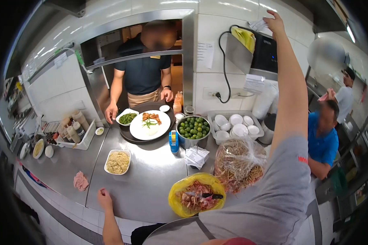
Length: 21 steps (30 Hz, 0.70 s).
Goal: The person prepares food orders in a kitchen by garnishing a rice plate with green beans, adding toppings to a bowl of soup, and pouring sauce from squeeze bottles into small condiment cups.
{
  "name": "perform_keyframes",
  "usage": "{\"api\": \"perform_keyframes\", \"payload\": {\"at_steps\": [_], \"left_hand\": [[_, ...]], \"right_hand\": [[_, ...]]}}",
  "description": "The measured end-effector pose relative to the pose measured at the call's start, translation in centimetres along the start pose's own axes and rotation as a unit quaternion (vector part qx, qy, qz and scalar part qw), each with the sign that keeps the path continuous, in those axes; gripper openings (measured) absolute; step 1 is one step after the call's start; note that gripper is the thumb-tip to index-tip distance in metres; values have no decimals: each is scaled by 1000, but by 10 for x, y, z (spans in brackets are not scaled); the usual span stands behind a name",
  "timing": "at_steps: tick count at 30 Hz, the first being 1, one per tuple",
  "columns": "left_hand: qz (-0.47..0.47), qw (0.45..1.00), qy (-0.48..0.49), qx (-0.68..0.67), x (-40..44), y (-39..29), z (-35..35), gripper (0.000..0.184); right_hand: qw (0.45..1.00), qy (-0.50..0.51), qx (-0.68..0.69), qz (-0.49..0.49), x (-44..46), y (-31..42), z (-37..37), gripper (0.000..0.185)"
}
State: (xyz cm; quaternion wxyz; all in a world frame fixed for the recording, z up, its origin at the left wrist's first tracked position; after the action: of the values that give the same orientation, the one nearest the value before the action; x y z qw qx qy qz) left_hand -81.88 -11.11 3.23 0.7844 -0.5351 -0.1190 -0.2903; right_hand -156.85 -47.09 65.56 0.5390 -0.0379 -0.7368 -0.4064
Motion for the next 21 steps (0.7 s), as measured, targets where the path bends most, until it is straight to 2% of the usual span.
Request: {"api": "perform_keyframes", "payload": {"at_steps": [1, 2, 3, 4, 5, 6, 8, 9, 11, 12, 13, 18, 20, 21], "left_hand": [[-2, 997, -47, -60, -3, -20, 7, 11], [0, 988, -99, -118, -1, -48, 13, 11], [-13, 980, -48, -194, 6, -71, -1, 9], [-19, 962, -6, -273, 9, -120, -11, 9], [-16, 964, 63, -258, 13, -161, -20, 9], [7, 933, 104, -344, 10, -222, -17, 10], [-5, 840, 240, -486, 12, -329, -7, 24], [37, 807, 295, -511, 16, -346, -18, 31], [116, 654, 423, -616, 13, -396, -9, 47], [122, 616, 455, -631, 15, -409, -1, 54], [105, 608, 451, -645, 21, -412, 5, 61], [169, 581, 352, -714, 70, -358, 35, 74], [187, 595, 298, -723, 88, -323, 60, 77], [177, 547, 279, -769, 99, -307, 79, 78]], "right_hand": [[991, 41, 128, -13, -23, 33, -17, 43], [979, 83, 185, 8, -57, 72, -33, 41], [954, 128, 272, 15, -74, 80, -61, 38], [933, 158, 322, -26, -110, 102, -82, 34], [913, 193, 358, -31, -142, 121, -104, 31], [896, 220, 382, -46, -170, 132, -128, 29], [851, 272, 438, -101, -239, 171, -160, 26], [828, 296, 465, -102, -268, 186, -177, 25], [792, 329, 500, -119, -325, 218, -200, 24], [780, 339, 508, -136, -355, 234, -206, 24], [774, 352, 503, -156, -380, 246, -216, 23], [710, 444, 519, -171, -478, 311, -243, 27], [684, 470, 528, -179, -508, 329, -256, 27], [677, 496, 516, -173, -525, 334, -266, 27]]}}
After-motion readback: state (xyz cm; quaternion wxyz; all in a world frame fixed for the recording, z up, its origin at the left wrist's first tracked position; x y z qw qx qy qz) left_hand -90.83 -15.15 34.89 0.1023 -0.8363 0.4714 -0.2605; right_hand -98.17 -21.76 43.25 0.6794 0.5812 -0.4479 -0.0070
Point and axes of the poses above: each hand's wrist, its own x-axis towards the middle knuckle, its own z-axis out of the back of the hand, y = z × x, the point moved 7 cm from there along x, towards the middle knuckle, and after that the axes turned 12 degrees about -y, right-handed, at the moved point
